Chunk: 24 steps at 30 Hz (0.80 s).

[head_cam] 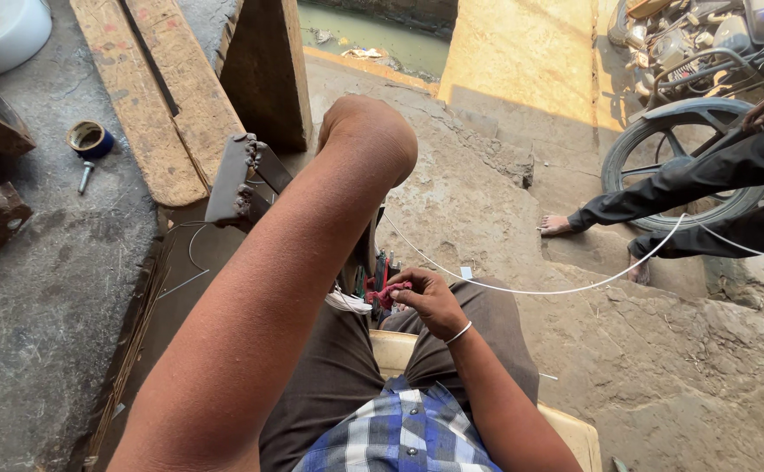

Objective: The person holds a multi-grooved metal pulley in their left hand and uses their right hand to wind a thin white wire around the grooves. The person rotates the pulley to align the wire and continues winding it tightly. Another person stands nearby holding a coil of the same wire.

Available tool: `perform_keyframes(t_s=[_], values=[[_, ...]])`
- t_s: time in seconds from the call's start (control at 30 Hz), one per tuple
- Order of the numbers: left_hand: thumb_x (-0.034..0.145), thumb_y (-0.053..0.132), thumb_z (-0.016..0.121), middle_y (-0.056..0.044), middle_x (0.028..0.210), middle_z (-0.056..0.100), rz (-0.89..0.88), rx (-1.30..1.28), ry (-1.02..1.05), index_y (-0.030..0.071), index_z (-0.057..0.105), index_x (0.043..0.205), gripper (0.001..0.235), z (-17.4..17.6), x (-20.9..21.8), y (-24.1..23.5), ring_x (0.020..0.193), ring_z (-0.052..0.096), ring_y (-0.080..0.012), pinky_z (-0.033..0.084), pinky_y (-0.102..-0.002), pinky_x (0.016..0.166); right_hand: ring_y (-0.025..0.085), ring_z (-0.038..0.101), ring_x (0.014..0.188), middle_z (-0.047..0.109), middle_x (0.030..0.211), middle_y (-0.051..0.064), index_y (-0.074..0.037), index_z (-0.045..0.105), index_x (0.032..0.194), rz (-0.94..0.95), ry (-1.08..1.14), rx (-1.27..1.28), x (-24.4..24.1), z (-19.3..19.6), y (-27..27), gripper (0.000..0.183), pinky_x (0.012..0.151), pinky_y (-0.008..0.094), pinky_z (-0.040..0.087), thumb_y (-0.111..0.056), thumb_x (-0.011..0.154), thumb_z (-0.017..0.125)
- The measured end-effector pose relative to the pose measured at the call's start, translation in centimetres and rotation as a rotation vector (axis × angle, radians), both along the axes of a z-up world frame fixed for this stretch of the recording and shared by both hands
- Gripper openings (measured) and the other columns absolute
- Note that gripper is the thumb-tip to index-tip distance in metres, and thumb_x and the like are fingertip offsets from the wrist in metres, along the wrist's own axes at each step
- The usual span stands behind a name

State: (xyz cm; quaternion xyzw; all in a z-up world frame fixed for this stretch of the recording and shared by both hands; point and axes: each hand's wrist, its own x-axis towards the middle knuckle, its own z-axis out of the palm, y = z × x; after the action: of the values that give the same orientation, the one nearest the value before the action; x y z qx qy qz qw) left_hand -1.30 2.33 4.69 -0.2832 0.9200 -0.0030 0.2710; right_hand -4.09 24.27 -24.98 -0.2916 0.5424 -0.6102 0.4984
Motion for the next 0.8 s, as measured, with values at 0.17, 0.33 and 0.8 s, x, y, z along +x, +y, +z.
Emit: perform_keyframes(t_s=[0.17, 0.33, 0.8], values=[[0.091, 0.019, 0.073, -0.024, 0.115, 0.074, 0.01, -0.013, 0.038, 0.006, 0.079, 0.115, 0.028, 0.2, 0.4, 0.4, 0.093, 0.078, -0.0322, 0.063, -0.041, 0.066, 0.014, 0.069, 0.077, 0.075, 0.087, 0.01, 0.001, 0.069, 0.099, -0.004, 0.053, 0.03, 0.1, -0.2, -0.1, 0.012, 0.073, 0.028, 0.055, 0.0, 0.087, 0.069], [0.091, 0.018, 0.073, -0.024, 0.115, 0.074, 0.036, -0.001, 0.036, 0.005, 0.078, 0.115, 0.028, 0.4, 0.4, 0.3, 0.093, 0.077, -0.0322, 0.063, -0.041, 0.066, 0.018, 0.073, 0.082, 0.078, 0.096, 0.016, 0.0, 0.069, 0.098, 0.242, -0.429, -0.025, -0.2, 1.6, 0.5, 0.013, 0.077, 0.031, 0.058, -0.001, 0.086, 0.074], [0.091, 0.023, 0.076, -0.021, 0.117, 0.075, -0.005, 0.034, 0.027, 0.008, 0.078, 0.117, 0.03, 0.7, 0.4, 0.8, 0.094, 0.078, -0.0318, 0.064, -0.044, 0.069, 0.017, 0.07, 0.087, 0.077, 0.098, 0.013, 0.002, 0.068, 0.105, -0.264, 0.209, -0.252, -4.6, 13.4, -2.5, 0.018, 0.072, 0.029, 0.054, -0.001, 0.088, 0.075]])
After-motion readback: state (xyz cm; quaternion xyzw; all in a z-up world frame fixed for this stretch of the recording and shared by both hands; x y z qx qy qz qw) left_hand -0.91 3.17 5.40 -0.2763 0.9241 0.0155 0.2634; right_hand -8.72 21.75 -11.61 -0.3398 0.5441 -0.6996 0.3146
